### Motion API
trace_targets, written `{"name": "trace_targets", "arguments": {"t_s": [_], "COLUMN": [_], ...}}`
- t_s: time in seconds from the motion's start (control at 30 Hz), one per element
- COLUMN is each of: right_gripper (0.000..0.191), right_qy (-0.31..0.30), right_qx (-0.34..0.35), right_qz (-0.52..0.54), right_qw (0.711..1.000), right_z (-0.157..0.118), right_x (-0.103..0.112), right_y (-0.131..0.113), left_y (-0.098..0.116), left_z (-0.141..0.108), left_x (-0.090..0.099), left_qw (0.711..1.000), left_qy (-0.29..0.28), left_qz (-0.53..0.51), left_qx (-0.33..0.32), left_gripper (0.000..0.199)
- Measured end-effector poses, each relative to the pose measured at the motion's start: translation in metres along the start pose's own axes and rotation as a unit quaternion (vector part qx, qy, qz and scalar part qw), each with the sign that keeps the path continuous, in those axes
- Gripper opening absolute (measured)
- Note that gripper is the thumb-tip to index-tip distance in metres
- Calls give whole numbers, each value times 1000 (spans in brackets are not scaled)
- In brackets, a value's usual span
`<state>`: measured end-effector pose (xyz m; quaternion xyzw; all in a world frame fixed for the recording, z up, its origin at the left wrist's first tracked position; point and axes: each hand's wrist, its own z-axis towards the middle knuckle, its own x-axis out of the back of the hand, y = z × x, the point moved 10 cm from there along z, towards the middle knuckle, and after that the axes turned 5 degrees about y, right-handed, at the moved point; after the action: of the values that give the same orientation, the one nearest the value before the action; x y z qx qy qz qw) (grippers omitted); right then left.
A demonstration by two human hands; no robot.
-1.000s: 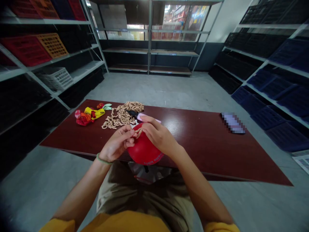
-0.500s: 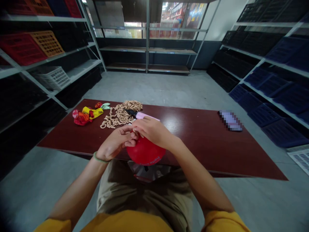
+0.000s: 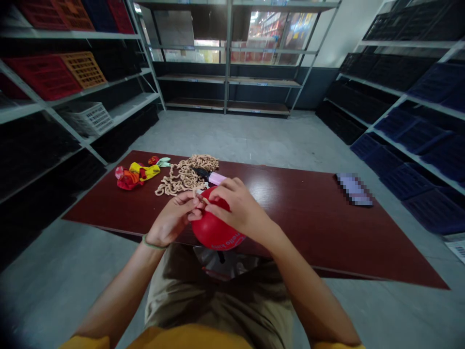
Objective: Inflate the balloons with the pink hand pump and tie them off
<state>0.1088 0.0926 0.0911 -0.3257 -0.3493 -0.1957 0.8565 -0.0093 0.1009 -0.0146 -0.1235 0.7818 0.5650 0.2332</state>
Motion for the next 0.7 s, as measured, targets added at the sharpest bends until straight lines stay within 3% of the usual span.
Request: {"name": "trace_targets", "arguments": {"t_s": [0.1, 0.3, 0.5, 0.7], "right_gripper": [5, 10, 14, 10], "right_qy": [-1, 98, 66, 29], "right_qx": [3, 18, 139, 96], "right_qz": [-2, 22, 11, 56], "right_qw": [1000, 995, 988, 993], "right_z": [-7, -11, -25, -19], "right_x": [-4, 10, -3, 2], "right_y": [-1, -15, -42, -31], "left_y": [-1, -4, -5, 1], "left_z": [1, 1, 0, -3], "left_x": [0, 3, 1, -1], "left_qw": [1000, 1000, 999, 1000], "left_qy": [-12, -9, -10, -16], "left_qz": [-11, -27, -33, -10], "left_qx": [3, 9, 10, -15], "left_gripper": [24, 26, 29, 22]}}
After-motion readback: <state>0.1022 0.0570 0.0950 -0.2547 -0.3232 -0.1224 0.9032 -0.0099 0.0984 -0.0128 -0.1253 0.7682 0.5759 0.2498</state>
